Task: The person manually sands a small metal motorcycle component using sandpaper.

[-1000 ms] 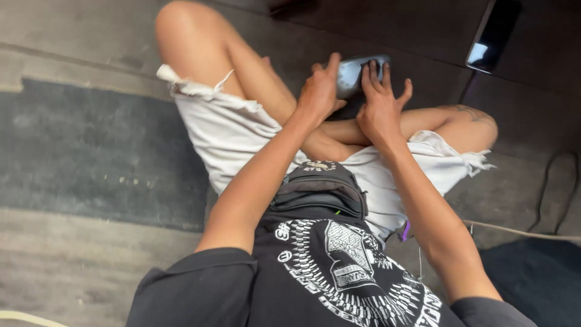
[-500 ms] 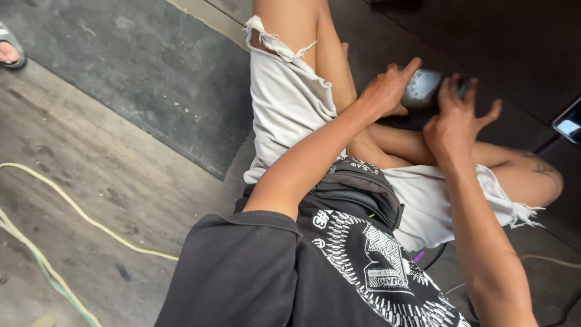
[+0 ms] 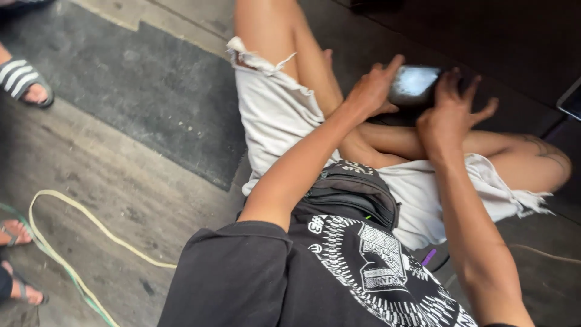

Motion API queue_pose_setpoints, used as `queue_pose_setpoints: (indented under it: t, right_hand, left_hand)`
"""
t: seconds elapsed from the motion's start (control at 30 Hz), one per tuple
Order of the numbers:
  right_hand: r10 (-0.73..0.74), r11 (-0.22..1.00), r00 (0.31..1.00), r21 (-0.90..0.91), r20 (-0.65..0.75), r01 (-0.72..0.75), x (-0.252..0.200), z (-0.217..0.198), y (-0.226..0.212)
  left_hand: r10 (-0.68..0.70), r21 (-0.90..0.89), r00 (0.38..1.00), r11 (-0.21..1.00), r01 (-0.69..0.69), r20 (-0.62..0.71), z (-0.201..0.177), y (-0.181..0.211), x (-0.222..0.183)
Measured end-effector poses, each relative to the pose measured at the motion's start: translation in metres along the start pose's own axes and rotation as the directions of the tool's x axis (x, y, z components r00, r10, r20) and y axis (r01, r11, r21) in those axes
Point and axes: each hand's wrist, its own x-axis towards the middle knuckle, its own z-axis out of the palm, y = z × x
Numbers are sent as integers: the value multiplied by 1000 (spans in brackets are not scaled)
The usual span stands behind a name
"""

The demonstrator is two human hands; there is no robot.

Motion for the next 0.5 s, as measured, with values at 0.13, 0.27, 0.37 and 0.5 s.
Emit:
queue_pose_setpoints:
  t: [0.13,0.27,0.37,0.5]
  right_hand:
    - [-42,998,999,39,-9,42,-8,1,0]
    - [163,975,986,152,19,-164,1,10,9]
    - [215,960,977,183,11,-213,-5,3,-5]
    - [212,968,977,128,31,-214,-20,4,-33]
  left_hand:
    - [-4,-66,998,998,9,70,-28,21,-11]
    - [-63,-92,985,993,78,161,-28,18,-7]
    - [-102,-98,974,987,124,202,-39,27,-8]
    - [-146,-72,964,984,166,220,-53,40,-7]
